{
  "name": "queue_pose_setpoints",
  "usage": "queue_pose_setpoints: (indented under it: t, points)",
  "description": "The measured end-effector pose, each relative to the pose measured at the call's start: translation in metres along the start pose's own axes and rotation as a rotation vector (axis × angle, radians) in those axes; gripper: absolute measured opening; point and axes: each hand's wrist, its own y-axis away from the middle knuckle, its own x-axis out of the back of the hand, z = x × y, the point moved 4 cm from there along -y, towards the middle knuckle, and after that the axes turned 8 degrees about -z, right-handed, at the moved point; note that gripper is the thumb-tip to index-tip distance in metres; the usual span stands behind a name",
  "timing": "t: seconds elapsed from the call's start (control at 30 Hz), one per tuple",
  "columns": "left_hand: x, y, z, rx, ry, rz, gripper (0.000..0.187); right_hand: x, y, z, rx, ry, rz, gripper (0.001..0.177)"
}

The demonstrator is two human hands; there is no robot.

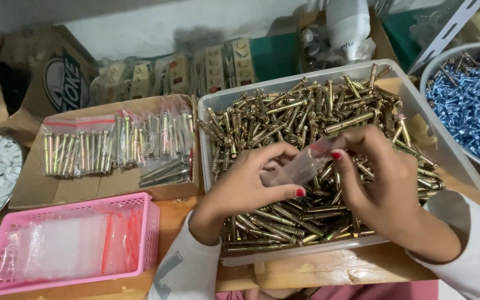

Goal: The person picks up several metal bolts from a plastic bin and places them into small red-sealed plastic bags.

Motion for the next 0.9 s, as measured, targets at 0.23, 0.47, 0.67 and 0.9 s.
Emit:
queue_pose_setpoints:
  t: [0.23, 0.47, 0.67, 0.9]
  points:
    - [0.018, 0.007, -0.014, -0.095, 0.233, 0.329, 0.023, 0.007, -0.005, 0.021, -0.050, -0.284, -0.051, 0.015]
    - [0.023, 0.016, -0.011, -0.376, 0.336, 0.643, 0.014, 0.005, -0.005, 0.023, -0.160, -0.460, -0.098, 0.006]
    - [0.022, 0.020, -0.006, -0.398, 0.132, 0.782, 0.019, 0.000, 0.000, 0.029, -0.200, -0.510, -0.149, 0.002]
    - [0.007, 0.011, 0.034, -0.289, -0.318, 0.518, 0.040, -0.014, -0.001, 0.003, 0.137, 0.113, -0.259, 0.021]
